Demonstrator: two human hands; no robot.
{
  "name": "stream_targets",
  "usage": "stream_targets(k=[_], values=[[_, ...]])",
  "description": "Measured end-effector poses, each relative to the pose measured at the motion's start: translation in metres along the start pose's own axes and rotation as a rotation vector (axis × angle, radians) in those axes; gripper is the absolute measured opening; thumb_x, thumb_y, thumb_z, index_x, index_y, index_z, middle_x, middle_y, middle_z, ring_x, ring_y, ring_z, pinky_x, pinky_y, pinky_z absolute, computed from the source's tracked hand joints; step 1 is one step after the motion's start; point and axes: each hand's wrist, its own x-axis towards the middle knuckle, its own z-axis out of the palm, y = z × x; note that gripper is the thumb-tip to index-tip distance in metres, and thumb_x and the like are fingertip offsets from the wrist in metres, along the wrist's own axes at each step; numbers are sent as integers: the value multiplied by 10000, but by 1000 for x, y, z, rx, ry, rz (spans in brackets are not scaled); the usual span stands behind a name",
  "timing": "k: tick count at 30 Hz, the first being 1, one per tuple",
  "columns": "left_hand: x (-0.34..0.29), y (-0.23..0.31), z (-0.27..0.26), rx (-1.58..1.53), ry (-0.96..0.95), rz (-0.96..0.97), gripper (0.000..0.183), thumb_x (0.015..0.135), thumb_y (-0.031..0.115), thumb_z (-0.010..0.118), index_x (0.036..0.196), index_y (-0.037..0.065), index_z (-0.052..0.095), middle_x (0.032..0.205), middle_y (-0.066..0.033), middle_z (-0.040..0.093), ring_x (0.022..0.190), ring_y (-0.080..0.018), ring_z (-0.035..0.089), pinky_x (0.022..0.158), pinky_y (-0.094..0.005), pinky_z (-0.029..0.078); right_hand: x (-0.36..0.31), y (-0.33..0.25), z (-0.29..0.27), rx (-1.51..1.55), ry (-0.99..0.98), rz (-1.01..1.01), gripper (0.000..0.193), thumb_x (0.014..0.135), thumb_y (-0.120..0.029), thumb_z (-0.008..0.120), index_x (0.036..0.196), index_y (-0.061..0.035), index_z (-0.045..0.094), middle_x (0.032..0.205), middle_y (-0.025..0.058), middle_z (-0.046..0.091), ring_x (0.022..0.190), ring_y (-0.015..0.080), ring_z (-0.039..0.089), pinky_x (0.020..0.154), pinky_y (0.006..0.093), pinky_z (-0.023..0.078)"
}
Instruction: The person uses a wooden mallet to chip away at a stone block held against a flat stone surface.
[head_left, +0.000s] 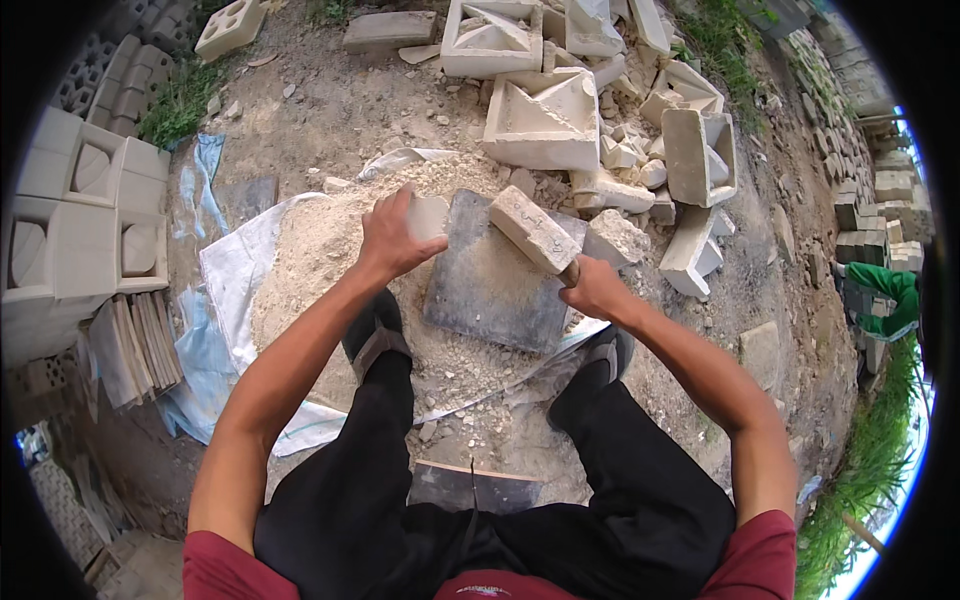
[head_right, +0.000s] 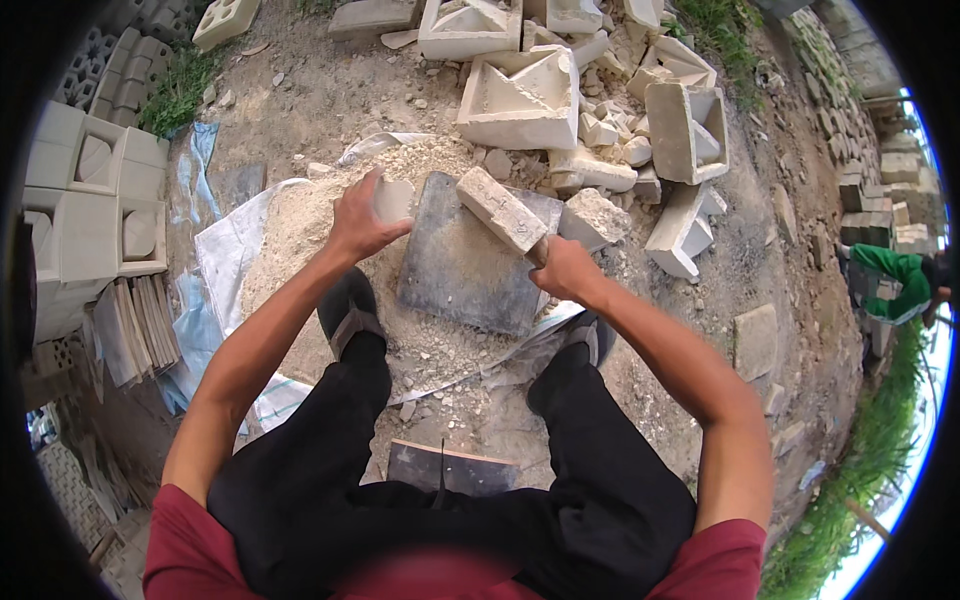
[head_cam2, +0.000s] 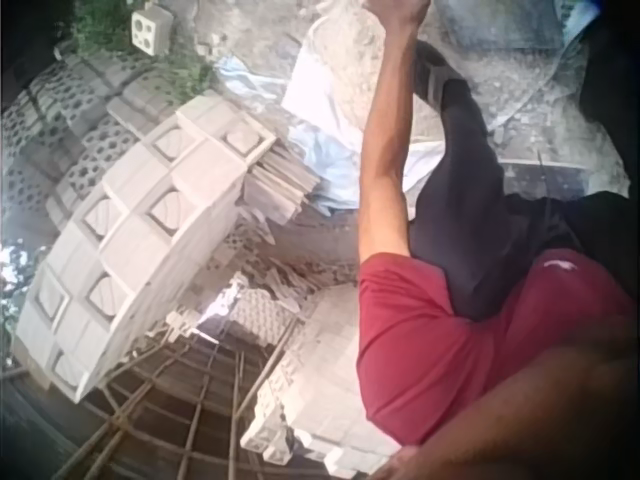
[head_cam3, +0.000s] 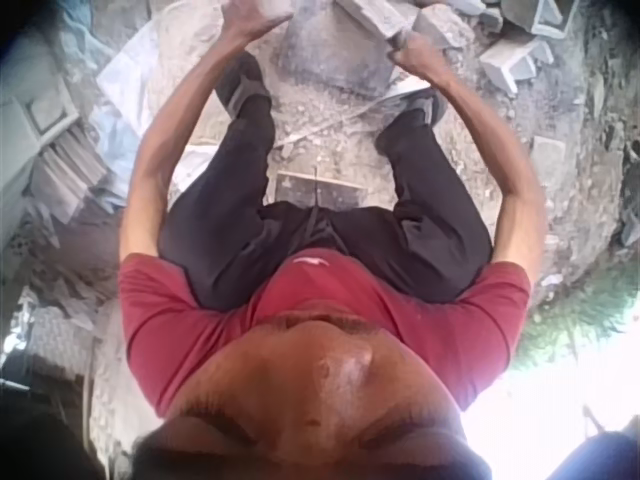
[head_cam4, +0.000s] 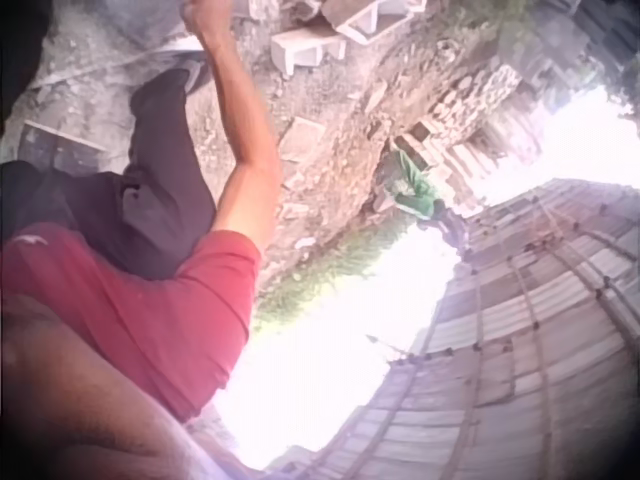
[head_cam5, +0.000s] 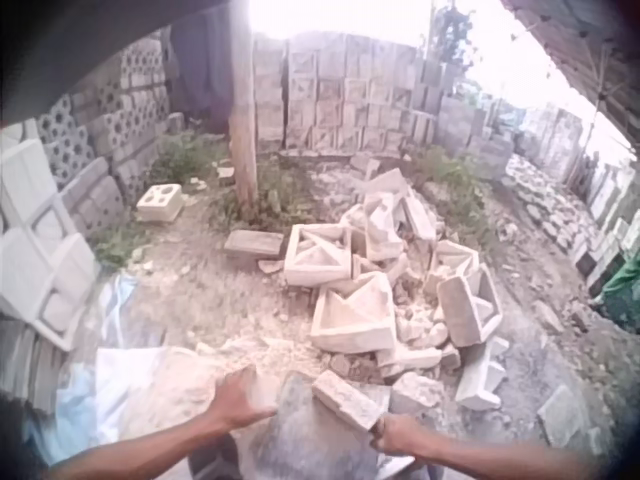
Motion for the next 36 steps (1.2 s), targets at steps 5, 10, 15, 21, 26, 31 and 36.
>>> stream_targets(k=[5, 10, 15, 21, 26, 31, 36], values=[[-5, -2, 1, 40, -16, 16, 1008, 615, 481, 818, 1407, 10, 408, 1228, -211, 577, 1141, -375, 544, 973, -498, 407, 5, -29, -30, 39, -185, 50, 354, 721, -236, 680, 914, 58, 644, 836, 288, 676, 846, 429, 675, 777, 441, 533], [-7, -1, -3, 13, -1, 20, 1007, 616, 476, 821, 1407, 10, 408, 1221, -204, 577, 1138, -369, 548, 971, -500, 409, -1, -18, -16, 85, -37, -3, 366, 723, -224, 695, 951, 57, 636, 884, 294, 679, 882, 432, 670, 797, 452, 527], [-8, -4, -2, 53, -30, -2, 1009, 609, 471, 826, 1403, 6, 412, 1230, -197, 573, 1139, -363, 548, 973, -501, 407, 2, -1, -9, 55, -143, 83, 348, 720, -218, 690, 895, 75, 627, 846, 290, 679, 856, 431, 674, 792, 458, 533], [-11, -12, 4, 25, -22, 85, 1022, 605, 466, 824, 1411, -1, 401, 1231, -198, 571, 1145, -366, 540, 983, -497, 397, -12, -24, -8, 165, -39, -22, 381, 712, -238, 697, 937, 62, 631, 839, 288, 673, 837, 425, 675, 782, 462, 528], [-10, -4, 7, 16, -79, 105, 1013, 608, 450, 822, 1409, -1, 398, 1223, -199, 574, 1137, -366, 543, 981, -499, 398, -25, 0, 15, -5, -30, -7, 371, 716, -199, 685, 932, 98, 634, 879, 318, 666, 892, 474, 651, 798, 476, 529], [-21, -5, 10, 55, -93, 120, 1025, 600, 451, 834, 1407, 2, 388, 1221, -196, 575, 1127, -368, 547, 976, -501, 404, -16, -44, -19, 143, -138, 84, 379, 710, -193, 697, 956, 91, 646, 861, 306, 673, 851, 442, 674, 781, 441, 535], [-14, -2, 10, 49, -141, 96, 1037, 593, 452, 842, 1412, 12, 382, 1233, -195, 569, 1133, -368, 544, 980, -502, 404, -28, -4, 12, 74, -32, -10, 375, 716, -202, 702, 951, 84, 640, 870, 305, 671, 867, 454, 665, 802, 469, 532]])
